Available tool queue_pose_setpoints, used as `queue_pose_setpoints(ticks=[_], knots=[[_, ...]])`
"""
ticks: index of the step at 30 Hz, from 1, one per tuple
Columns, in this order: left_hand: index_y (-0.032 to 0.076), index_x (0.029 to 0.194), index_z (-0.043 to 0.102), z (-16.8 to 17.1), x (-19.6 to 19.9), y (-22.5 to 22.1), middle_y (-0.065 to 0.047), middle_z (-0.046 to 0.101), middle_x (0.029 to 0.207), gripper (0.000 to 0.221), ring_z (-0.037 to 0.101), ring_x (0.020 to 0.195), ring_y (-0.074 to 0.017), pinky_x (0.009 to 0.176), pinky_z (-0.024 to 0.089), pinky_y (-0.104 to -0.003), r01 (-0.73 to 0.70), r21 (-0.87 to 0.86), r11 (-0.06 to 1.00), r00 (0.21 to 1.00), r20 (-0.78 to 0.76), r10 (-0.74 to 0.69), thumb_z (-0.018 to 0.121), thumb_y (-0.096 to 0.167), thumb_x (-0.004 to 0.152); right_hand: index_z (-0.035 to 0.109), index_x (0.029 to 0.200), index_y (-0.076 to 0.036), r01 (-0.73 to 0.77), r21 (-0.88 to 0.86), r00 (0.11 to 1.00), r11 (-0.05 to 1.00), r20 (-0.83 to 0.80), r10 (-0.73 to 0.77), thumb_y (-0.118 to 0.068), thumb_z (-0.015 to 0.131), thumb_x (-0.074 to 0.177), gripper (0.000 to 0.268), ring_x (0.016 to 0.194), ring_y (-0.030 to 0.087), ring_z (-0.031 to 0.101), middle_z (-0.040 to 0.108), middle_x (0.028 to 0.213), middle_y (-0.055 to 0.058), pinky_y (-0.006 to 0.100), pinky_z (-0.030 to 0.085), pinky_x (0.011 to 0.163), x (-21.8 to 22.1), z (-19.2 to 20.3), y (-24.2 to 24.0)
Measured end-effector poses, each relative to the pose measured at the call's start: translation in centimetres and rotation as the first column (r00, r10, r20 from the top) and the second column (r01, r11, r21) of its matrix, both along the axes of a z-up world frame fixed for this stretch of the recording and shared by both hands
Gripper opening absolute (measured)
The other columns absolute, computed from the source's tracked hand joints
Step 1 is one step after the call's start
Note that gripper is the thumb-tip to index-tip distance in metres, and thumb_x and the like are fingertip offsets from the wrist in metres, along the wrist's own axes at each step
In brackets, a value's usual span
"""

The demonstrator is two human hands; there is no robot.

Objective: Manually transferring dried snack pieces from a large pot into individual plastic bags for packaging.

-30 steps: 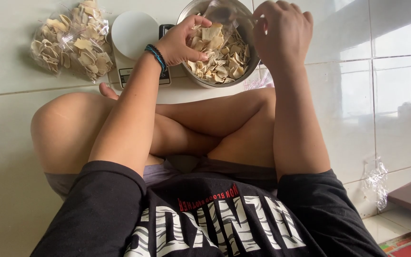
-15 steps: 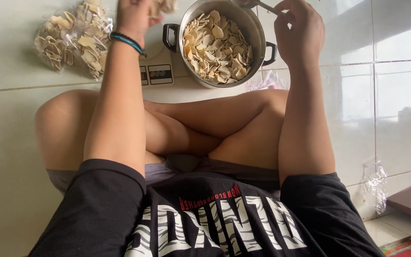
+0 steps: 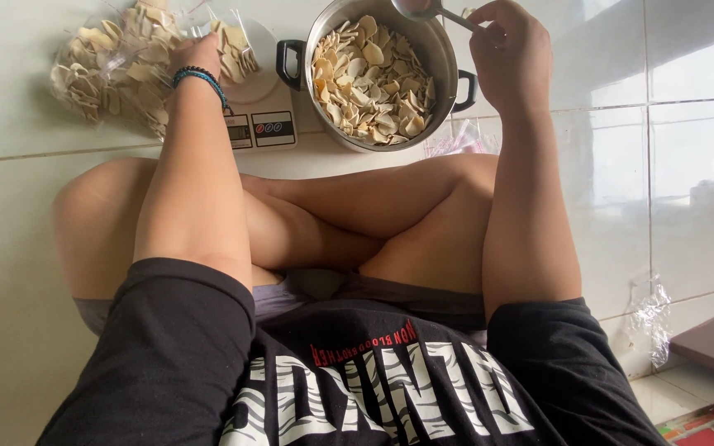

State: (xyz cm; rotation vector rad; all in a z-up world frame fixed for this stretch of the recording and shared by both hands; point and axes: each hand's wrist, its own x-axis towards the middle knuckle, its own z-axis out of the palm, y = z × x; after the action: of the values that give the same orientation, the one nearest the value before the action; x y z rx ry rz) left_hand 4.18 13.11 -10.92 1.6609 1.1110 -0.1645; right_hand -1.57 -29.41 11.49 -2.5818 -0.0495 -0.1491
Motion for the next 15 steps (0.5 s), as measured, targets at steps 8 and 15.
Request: queue_pose_setpoints(ticks=[8,15], knots=[[0.019,0.095,0.075,-4.0,0.9,0.9,0.001,0.080,0.096,0.016,0.075,0.081,-0.0139,0.075,0.068,-0.026,0.125,0.123,0.984,0.988,-0.103,-0.113,0.065,0.031,0.091,0.076,0.106,-0.017,-0.053,0.032,0.998,0.998,-0.018,0.053,-0.013,0.052,0.085,0.032,0.064,0.014,0.048,0.056,0.074,-0.004,0.032,0.038,0.057,0.3,-0.7,-0.2],[0.024,0.116,0.072,-3.2,1.0,2.0,0.001,0.076,0.119,0.035,0.078,0.099,-0.0152,0.084,0.067,-0.029,0.046,0.213,0.976,0.998,-0.045,-0.037,0.074,0.039,0.084,0.076,0.107,-0.017,-0.046,0.054,0.998,0.998,-0.050,0.048,-0.012,0.051,0.084,0.034,0.061,0.013,0.044,0.055,0.073,-0.003,0.031,0.036,0.054,0.3,-0.7,-0.3]])
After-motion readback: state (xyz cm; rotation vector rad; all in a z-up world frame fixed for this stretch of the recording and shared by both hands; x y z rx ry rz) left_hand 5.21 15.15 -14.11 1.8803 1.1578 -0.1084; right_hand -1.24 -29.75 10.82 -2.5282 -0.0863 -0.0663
